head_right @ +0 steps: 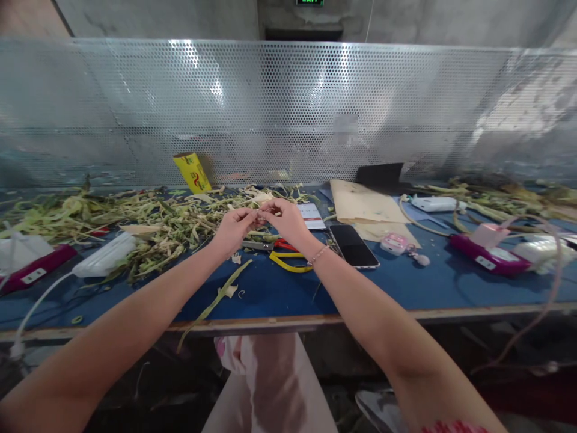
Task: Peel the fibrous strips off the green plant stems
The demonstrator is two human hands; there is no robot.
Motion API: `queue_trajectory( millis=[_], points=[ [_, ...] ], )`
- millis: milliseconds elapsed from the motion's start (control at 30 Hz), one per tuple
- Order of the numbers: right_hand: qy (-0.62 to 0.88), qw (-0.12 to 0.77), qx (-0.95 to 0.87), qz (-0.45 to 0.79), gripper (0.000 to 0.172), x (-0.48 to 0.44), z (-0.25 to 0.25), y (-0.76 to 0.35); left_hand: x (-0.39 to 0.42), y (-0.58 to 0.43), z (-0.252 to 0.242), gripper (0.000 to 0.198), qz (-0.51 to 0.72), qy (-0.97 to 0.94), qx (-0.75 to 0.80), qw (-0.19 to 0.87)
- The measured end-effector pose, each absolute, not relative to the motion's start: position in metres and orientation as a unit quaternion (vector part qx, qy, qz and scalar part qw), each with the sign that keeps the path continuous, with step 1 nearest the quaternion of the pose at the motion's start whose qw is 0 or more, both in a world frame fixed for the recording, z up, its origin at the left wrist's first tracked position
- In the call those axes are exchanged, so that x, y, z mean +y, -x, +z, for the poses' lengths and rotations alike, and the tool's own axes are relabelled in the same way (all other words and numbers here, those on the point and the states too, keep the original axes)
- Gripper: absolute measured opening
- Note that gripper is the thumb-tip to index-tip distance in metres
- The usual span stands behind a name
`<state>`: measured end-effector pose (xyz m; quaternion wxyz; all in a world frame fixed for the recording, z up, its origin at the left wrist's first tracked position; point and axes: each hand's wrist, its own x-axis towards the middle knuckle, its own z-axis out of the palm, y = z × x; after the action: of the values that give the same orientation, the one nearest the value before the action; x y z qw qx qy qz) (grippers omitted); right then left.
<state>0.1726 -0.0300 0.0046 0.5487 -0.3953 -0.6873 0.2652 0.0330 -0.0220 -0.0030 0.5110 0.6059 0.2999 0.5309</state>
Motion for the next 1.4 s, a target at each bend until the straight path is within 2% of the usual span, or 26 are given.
queue_trajectory(
  millis=[267, 433, 733, 933, 1233, 1400],
  points=[
    [0.424, 0.556, -0.615, 0.365, 0.023, -0.0280, 0.0030, -0.1708, -0.0208, -0.0317, -0.0028, 0.027, 0.515, -0.654, 0.339, 0.439],
    [0.389, 0.568, -0.607, 0.398, 0.022, -0.0284, 0.0030, -0.1677, -0.0194, -0.0307, -0.0049, 0.031, 0.493, -0.676, 0.338, 0.431],
    [0.379, 0.573, -0.613, 0.391, 0.022, -0.0294, 0.0030, -0.1701, -0.0228, -0.0319, -0.0025, 0.038, 0.482, -0.672, 0.351, 0.439],
    [0.370, 0.569, -0.622, 0.391, 0.014, -0.0271, 0.0013, -0.1712, -0.0210, -0.0350, -0.0049, 0.026, 0.486, -0.652, 0.345, 0.469],
    [0.366, 0.563, -0.635, 0.383, 0.016, -0.0242, -0.0011, -0.1731, -0.0278, -0.0368, -0.0001, 0.005, 0.496, -0.583, 0.313, 0.562],
    [0.358, 0.554, -0.647, 0.383, 0.013, -0.0235, -0.0016, -0.1746, -0.0290, -0.0365, 0.0008, 0.005, 0.498, -0.594, 0.317, 0.547]
  ],
)
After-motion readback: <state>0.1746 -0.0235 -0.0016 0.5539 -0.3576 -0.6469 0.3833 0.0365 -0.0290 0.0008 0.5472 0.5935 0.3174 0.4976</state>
